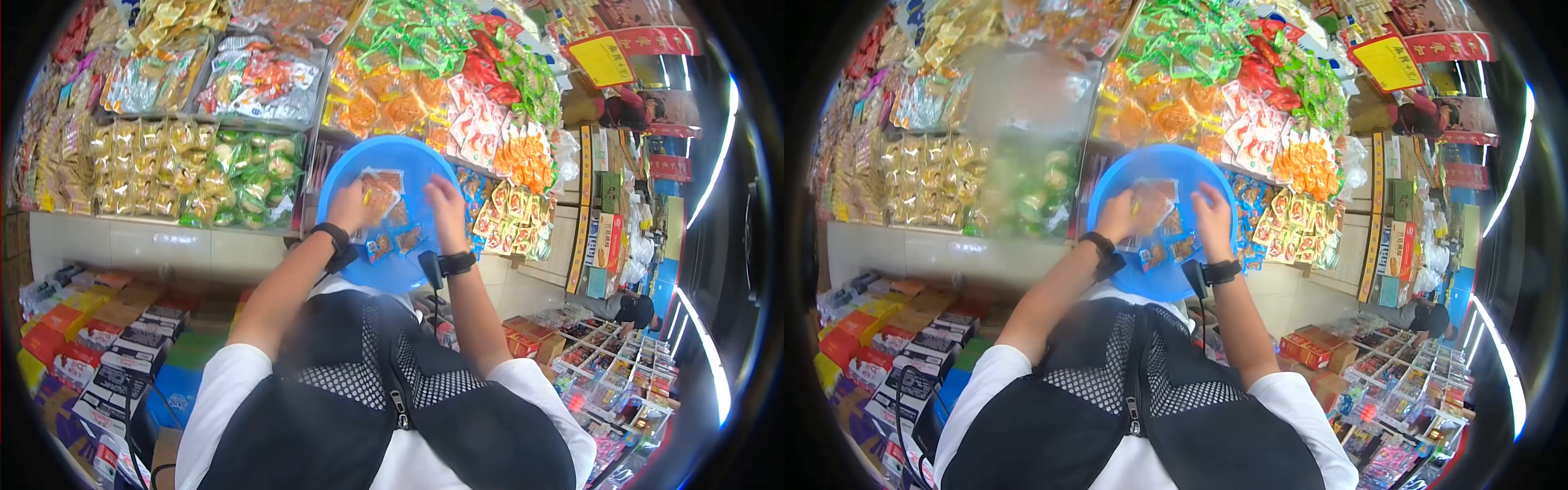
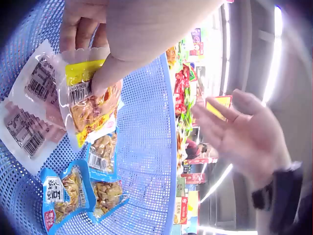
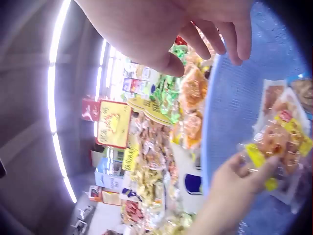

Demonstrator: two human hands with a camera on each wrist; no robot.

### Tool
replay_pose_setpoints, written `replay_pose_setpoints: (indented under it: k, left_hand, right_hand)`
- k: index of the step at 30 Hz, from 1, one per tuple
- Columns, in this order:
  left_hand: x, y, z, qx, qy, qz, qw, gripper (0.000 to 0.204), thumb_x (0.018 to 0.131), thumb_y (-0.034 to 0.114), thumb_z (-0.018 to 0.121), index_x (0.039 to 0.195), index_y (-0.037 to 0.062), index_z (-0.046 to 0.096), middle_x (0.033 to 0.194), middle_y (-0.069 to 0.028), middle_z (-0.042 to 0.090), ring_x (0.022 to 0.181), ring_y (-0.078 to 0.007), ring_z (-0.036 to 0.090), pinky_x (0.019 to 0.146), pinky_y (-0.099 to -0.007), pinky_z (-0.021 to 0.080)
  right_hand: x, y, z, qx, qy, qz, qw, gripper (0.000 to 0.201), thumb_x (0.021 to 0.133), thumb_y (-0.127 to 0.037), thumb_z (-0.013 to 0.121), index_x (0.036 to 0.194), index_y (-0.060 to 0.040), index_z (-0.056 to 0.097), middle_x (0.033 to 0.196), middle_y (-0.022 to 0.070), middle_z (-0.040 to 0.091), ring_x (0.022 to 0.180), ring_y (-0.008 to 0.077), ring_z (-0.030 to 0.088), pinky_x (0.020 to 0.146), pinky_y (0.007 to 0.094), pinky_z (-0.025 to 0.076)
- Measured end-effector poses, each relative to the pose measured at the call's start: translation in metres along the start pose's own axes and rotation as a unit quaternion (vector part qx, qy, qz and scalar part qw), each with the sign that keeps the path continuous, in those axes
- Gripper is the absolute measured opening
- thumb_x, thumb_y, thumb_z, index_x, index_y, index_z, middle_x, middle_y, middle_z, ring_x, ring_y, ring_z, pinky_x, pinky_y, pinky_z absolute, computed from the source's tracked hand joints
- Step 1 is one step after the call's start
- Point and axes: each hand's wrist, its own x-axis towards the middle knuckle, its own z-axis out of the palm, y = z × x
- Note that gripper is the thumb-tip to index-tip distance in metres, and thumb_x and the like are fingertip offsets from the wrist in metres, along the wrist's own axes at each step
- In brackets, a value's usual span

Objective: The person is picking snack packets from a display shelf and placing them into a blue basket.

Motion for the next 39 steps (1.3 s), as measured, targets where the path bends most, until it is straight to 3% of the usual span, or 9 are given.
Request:
replay_pose_setpoints:
  k: [2,8,15,21,24,28,30,33,39]
  left_hand:
    - [-0.005,0.004,-0.008,-0.026,-0.012,0.015,0.999,0.027,0.072,0.017,0.076,0.091,-0.0004,0.069,0.090,-0.0242,0.068,0.090,-0.0390,0.066,0.080,-0.0451,0.052]
    - [-0.001,0.022,-0.010,-0.206,-0.099,0.021,0.973,0.036,0.079,0.021,0.075,0.108,0.0004,0.069,0.093,-0.0192,0.071,0.082,-0.0285,0.069,0.078,-0.0379,0.053]
    - [-0.010,0.075,-0.024,-0.227,-0.251,0.034,0.940,0.032,0.090,0.017,0.063,0.117,-0.0006,0.063,0.100,-0.0098,0.069,0.089,-0.0159,0.065,0.077,-0.0316,0.052]
    - [-0.010,0.073,-0.011,-0.343,-0.144,-0.102,0.923,0.037,0.090,0.015,0.059,0.124,0.0012,0.052,0.117,-0.0148,0.062,0.108,-0.0182,0.059,0.088,-0.0310,0.048]
    - [-0.014,0.075,0.001,-0.253,-0.134,-0.056,0.957,0.041,0.091,0.017,0.059,0.128,0.0019,0.049,0.124,-0.0144,0.058,0.112,-0.0193,0.057,0.091,-0.0329,0.047]
    - [-0.025,0.096,0.009,-0.275,-0.162,-0.105,0.942,0.038,0.095,0.024,0.055,0.128,0.0040,0.049,0.128,-0.0124,0.056,0.112,-0.0205,0.058,0.093,-0.0367,0.047]
    - [-0.023,0.094,0.010,-0.555,-0.292,-0.190,0.756,0.038,0.099,0.030,0.047,0.129,0.0062,0.048,0.131,-0.0106,0.054,0.114,-0.0215,0.058,0.092,-0.0382,0.048]
    - [-0.025,0.113,0.006,-0.517,-0.204,-0.192,0.809,0.038,0.101,0.031,0.041,0.131,0.0078,0.048,0.129,-0.0100,0.055,0.113,-0.0215,0.058,0.090,-0.0384,0.050]
    - [-0.018,0.095,-0.001,-0.474,-0.201,-0.218,0.829,0.036,0.099,0.020,0.048,0.131,0.0050,0.048,0.121,-0.0102,0.061,0.107,-0.0203,0.062,0.090,-0.0382,0.051]
  right_hand:
    - [-0.023,0.029,0.001,-0.027,-0.014,0.060,0.998,0.045,0.089,-0.021,0.065,0.124,0.0061,0.057,0.100,0.0091,0.066,0.084,0.0129,0.060,0.073,0.0269,0.049]
    - [-0.065,0.066,-0.003,0.068,-0.012,0.156,0.985,0.044,0.090,-0.025,0.065,0.123,0.0027,0.058,0.104,0.0092,0.067,0.088,0.0166,0.063,0.078,0.0282,0.051]
    - [-0.061,0.031,-0.005,0.200,-0.001,0.063,0.978,0.029,0.094,-0.014,0.063,0.118,0.0015,0.060,0.109,0.0067,0.066,0.096,0.0118,0.063,0.083,0.0278,0.051]
    - [-0.059,0.057,-0.015,0.237,0.033,0.084,0.967,0.030,0.093,-0.013,0.064,0.118,0.0019,0.060,0.107,0.0057,0.066,0.093,0.0110,0.062,0.082,0.0276,0.051]
    - [-0.053,0.066,-0.015,0.255,0.057,0.091,0.961,0.029,0.092,-0.013,0.064,0.117,0.0024,0.060,0.106,0.0052,0.066,0.094,0.0103,0.062,0.081,0.0281,0.051]
    - [-0.051,0.047,-0.016,0.083,0.066,-0.030,0.994,0.034,0.088,-0.012,0.067,0.120,-0.0007,0.061,0.111,0.0100,0.067,0.099,0.0196,0.064,0.086,0.0308,0.051]
    - [-0.054,0.049,-0.014,-0.086,0.033,-0.153,0.984,0.045,0.078,-0.012,0.075,0.121,-0.0059,0.063,0.122,0.0141,0.063,0.113,0.0332,0.060,0.097,0.0389,0.047]
    - [-0.056,0.041,-0.019,-0.118,-0.029,-0.256,0.959,0.046,0.074,-0.011,0.077,0.118,-0.0066,0.065,0.127,0.0143,0.060,0.122,0.0353,0.053,0.103,0.0440,0.042]
    - [-0.059,0.048,-0.042,-0.062,-0.037,-0.237,0.969,0.030,0.075,-0.011,0.074,0.103,-0.0065,0.067,0.122,0.0132,0.062,0.118,0.0330,0.055,0.101,0.0442,0.043]
